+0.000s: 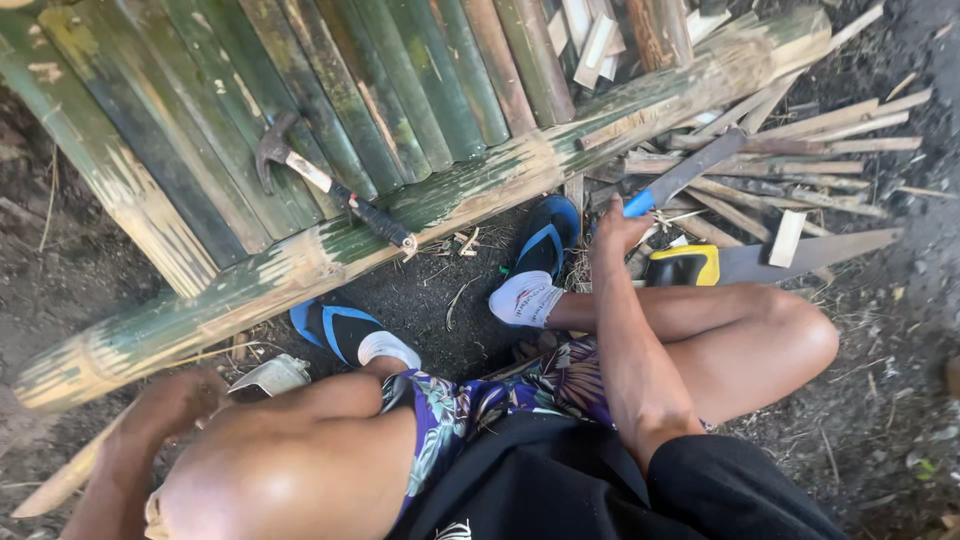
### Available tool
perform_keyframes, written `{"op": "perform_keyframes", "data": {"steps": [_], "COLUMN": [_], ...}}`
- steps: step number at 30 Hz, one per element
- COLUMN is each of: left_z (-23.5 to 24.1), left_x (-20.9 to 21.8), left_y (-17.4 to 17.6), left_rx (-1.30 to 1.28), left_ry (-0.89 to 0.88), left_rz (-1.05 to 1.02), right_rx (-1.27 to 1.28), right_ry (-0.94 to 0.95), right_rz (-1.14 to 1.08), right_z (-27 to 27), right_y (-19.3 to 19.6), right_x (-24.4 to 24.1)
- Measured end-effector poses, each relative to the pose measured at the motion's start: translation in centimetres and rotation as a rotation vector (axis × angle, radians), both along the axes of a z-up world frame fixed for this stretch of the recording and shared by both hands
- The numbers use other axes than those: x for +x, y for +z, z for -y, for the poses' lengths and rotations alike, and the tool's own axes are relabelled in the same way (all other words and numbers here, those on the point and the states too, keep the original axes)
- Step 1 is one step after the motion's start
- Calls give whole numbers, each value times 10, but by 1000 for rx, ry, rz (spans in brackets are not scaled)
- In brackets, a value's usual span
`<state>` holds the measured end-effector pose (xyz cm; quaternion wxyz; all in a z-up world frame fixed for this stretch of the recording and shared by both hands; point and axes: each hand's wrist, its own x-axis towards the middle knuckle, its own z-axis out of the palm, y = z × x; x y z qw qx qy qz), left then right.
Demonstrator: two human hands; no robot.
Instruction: The person assembles a bamboo structure by placing split bamboo slats into a frame and securing them with nails using a hammer. They also use a machete to trim and shape bamboo pieces to fit the structure.
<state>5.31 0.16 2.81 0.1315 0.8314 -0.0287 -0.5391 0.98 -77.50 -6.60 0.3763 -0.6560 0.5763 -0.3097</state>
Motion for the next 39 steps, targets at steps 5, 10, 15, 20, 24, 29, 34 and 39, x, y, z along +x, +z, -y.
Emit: {"op": "perform_keyframes", "data": {"steps": [5,10,15,20,24,29,34,39], "left_z": [78,183,304,373,435,543,565,559], "left_x": [110,199,239,265,257,195,191,197], "left_y": [96,171,207,196,115,14,-23,-19], "left_rx": [29,-159,-260,-1029,-923,-804,-815,-721], "left_ry": [-205,-342,-269,-51,380,-64,-178,-272], "left_rz": [461,571,634,1049,1224,828,945,838], "right_rx": [-639,-253,-354,191,189,52,169,179], "right_ry": [477,1473,1665,1489,1197,1039,1006,985], "right_rz": [-51,-288,-339,-280,-294,-316,-351,-313], "right_z": [-29,-207,-310,-250,-151,-81,-75,-73], "right_y": [82,137,118,122,152,172,150,146], "right_x": [35,98,147,106,38,12,24,39]}}
